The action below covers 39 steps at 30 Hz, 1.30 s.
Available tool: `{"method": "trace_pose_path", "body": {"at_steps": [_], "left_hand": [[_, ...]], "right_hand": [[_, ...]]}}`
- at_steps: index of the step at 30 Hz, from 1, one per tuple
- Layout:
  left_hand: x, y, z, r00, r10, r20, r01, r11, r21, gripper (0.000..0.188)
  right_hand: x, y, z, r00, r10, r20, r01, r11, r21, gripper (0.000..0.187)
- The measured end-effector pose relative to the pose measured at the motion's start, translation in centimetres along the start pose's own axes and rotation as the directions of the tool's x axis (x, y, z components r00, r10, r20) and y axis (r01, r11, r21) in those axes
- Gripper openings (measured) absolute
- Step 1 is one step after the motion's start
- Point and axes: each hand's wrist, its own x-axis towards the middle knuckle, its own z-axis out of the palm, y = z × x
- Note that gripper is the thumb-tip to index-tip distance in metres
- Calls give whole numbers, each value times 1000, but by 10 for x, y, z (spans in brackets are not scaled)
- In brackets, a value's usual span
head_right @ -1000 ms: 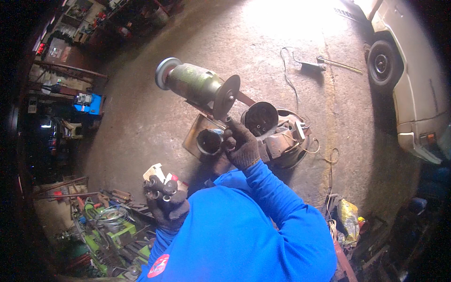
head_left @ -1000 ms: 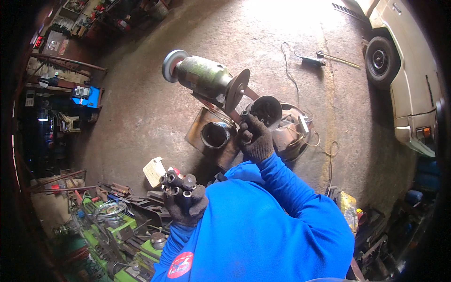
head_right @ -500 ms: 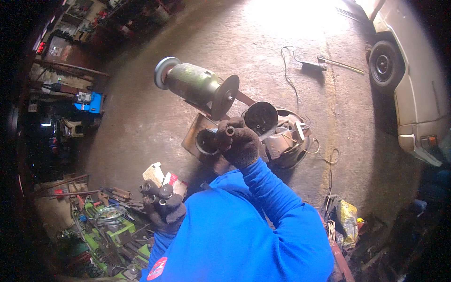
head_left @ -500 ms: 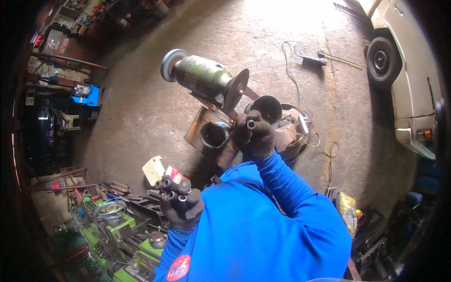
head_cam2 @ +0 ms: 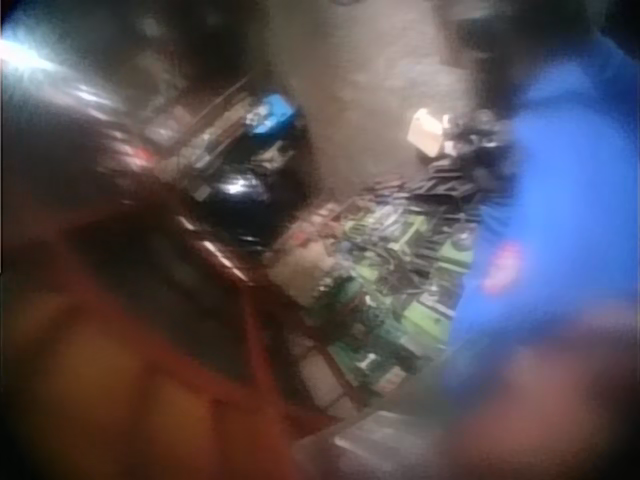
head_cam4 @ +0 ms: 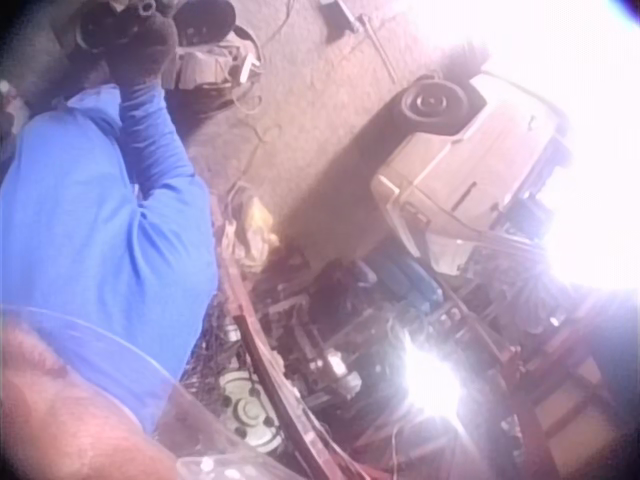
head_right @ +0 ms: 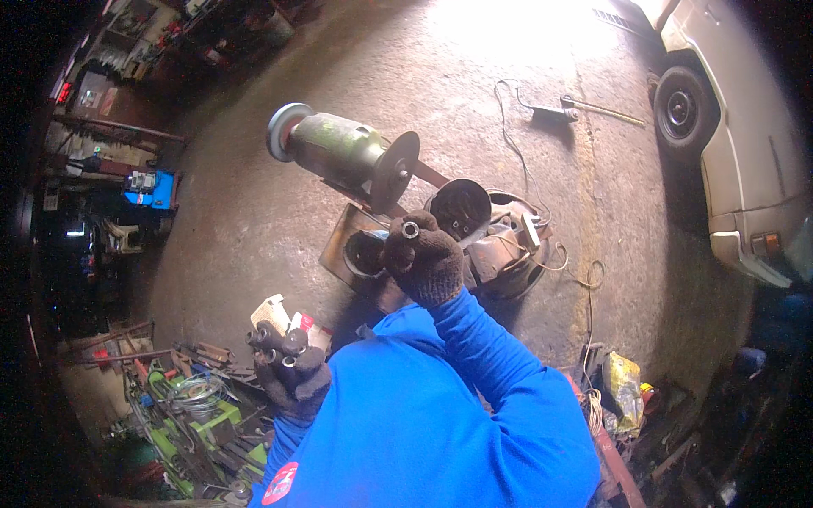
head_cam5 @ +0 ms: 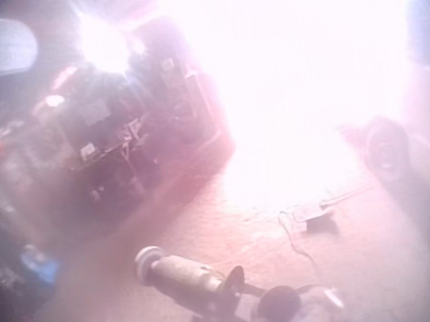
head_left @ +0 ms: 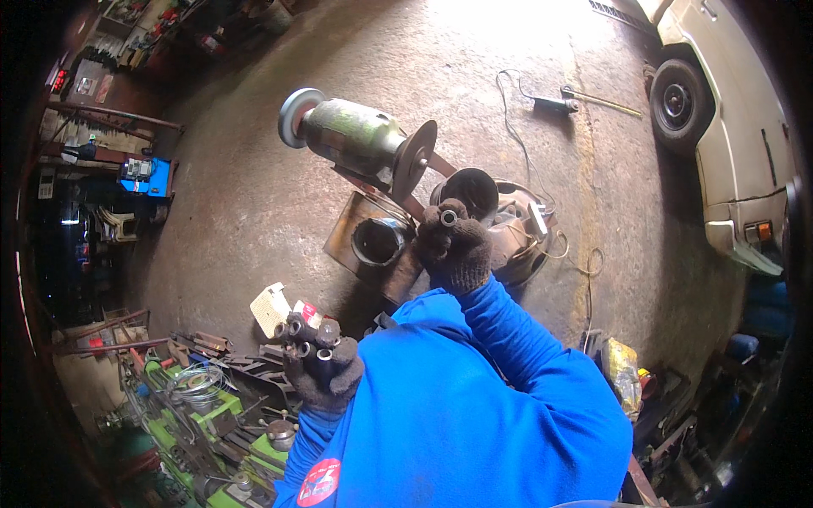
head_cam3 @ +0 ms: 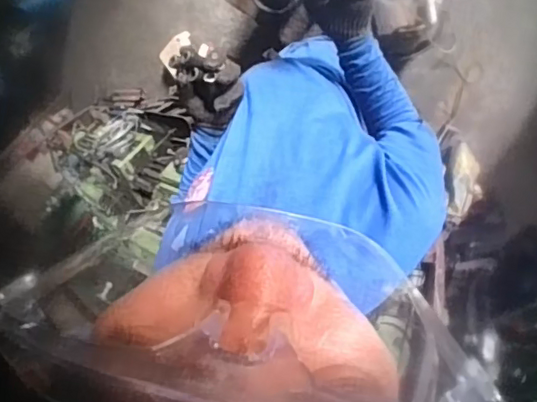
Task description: The person uses a bench grinder to deburr and smooth the edges of small cylindrical metal parts. They hold each part with gloved hands against the spinning wheel, rotate it to treat different sides, and then place it aside before picking up the next one.
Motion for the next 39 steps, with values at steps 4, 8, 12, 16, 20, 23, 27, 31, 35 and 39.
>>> {"method": "trace_pose_path", "body": {"at_steps": [4,8,12,16,20,23,27,31,35,39], "left_hand": [[-2,4,-6,1000,-23,-19,22,999,-37,40],[0,1,-2,1000,-13,0,13,998,-54,39],[1,3,3,1000,-23,-11,23,1000,-18,41],[2,6,4,999,-34,-14,34,999,0,41],[6,2,14,996,-33,78,35,999,-33,35],[4,4,8,996,-35,84,37,999,-15,38],[2,5,4,995,-33,97,34,999,-7,40],[2,2,9,998,-13,57,12,1000,10,42],[-1,2,5,999,-7,48,6,1000,7,42],[2,0,9,998,-17,54,17,1000,5,42]], "right_hand": [[-7,-3,-13,960,-250,-124,20,506,-862,16],[-9,-3,-35,925,-377,49,47,-17,-999,25],[3,-12,-43,916,-245,318,182,-451,-874,35],[19,-6,-74,869,-196,-454,-150,770,-620,40],[36,-1,-98,827,-285,-485,-229,617,-753,42],[46,-1,-105,815,-312,-489,-255,565,-785,40],[53,1,-95,814,-334,-476,-275,499,-822,38],[63,-2,-108,817,-322,-479,-309,457,-834,40],[67,-2,-114,804,-325,-497,-312,481,-819,38],[72,0,-117,797,-352,-491,-302,471,-829,37]]}}
